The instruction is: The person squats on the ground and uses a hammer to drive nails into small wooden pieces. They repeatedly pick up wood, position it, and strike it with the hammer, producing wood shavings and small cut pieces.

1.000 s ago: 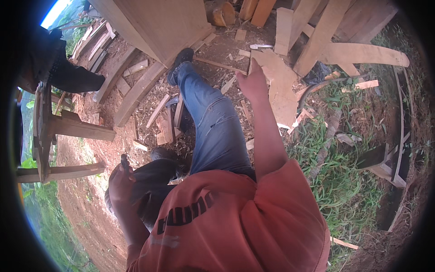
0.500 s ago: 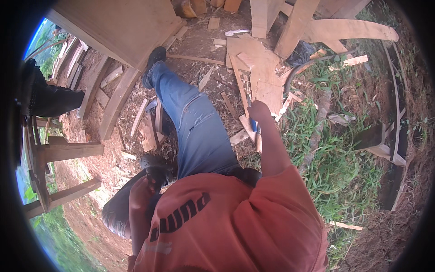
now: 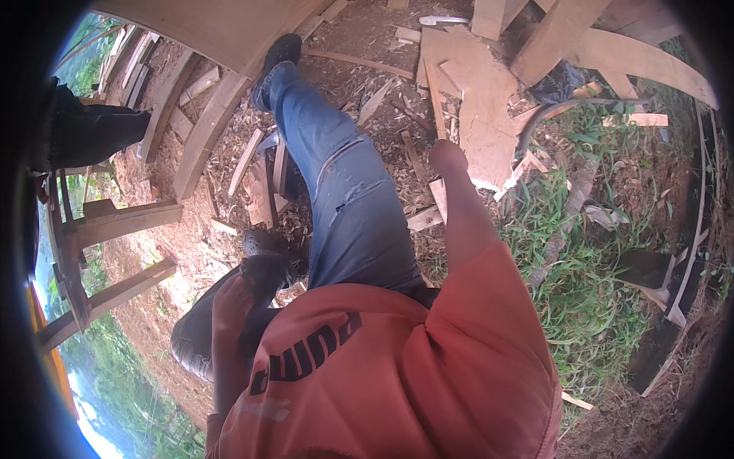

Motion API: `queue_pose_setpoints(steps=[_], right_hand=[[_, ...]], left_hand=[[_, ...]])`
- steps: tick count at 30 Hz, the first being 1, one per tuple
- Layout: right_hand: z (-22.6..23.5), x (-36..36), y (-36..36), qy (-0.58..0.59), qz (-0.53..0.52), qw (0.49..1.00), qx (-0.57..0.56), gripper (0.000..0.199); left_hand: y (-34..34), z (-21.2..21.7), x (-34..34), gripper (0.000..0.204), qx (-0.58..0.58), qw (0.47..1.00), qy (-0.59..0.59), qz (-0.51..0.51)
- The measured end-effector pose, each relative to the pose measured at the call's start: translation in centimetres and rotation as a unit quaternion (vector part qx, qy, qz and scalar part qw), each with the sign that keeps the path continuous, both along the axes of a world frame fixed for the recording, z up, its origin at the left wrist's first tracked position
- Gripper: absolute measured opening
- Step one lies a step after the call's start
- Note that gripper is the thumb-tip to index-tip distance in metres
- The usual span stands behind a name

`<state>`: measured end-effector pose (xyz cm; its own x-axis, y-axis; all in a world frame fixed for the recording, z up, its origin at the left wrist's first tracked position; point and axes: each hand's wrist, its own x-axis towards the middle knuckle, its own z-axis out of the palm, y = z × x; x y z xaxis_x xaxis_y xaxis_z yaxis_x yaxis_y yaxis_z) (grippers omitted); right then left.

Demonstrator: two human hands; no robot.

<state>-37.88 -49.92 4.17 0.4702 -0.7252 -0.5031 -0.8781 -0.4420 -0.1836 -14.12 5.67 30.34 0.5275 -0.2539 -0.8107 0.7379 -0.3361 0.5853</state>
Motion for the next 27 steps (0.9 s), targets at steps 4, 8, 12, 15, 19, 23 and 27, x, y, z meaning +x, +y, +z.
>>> queue_pose_setpoints(steps=[4,8,12,15,19,23,27], right_hand=[[-0.6,-1.4,0.6,-0.011,0.010,1.000,-0.005,0.035],[1.4,-3.4,2.3,-0.112,-0.011,0.994,0.008,0.032],[3.7,-1.6,2.9,-0.333,-0.176,0.925,0.043,0.024],[11.8,5.9,5.4,-0.510,-0.219,0.807,0.200,0.020],[18.7,17.2,11.6,-0.521,-0.116,0.743,0.403,0.022],[14.8,27.9,19.7,-0.274,-0.020,0.820,0.503,0.033],[3.5,32.8,26.1,-0.123,0.181,0.948,0.230,0.063]], left_hand=[[-1.1,-0.7,-0.1,0.026,0.043,0.996,-0.047,-0.056],[-2.9,0.1,-0.6,0.026,0.205,0.911,-0.214,-0.286],[-3.6,2.7,0.9,0.027,0.319,0.726,-0.397,-0.463],[-4.0,7.2,2.6,0.030,0.385,0.695,-0.383,-0.470],[-4.4,11.9,7.2,0.029,0.347,0.679,-0.428,-0.484],[-3.9,10.7,10.9,0.025,0.337,0.669,-0.425,-0.508],[-4.2,8.4,11.7,0.022,0.374,0.639,-0.290,-0.606]])
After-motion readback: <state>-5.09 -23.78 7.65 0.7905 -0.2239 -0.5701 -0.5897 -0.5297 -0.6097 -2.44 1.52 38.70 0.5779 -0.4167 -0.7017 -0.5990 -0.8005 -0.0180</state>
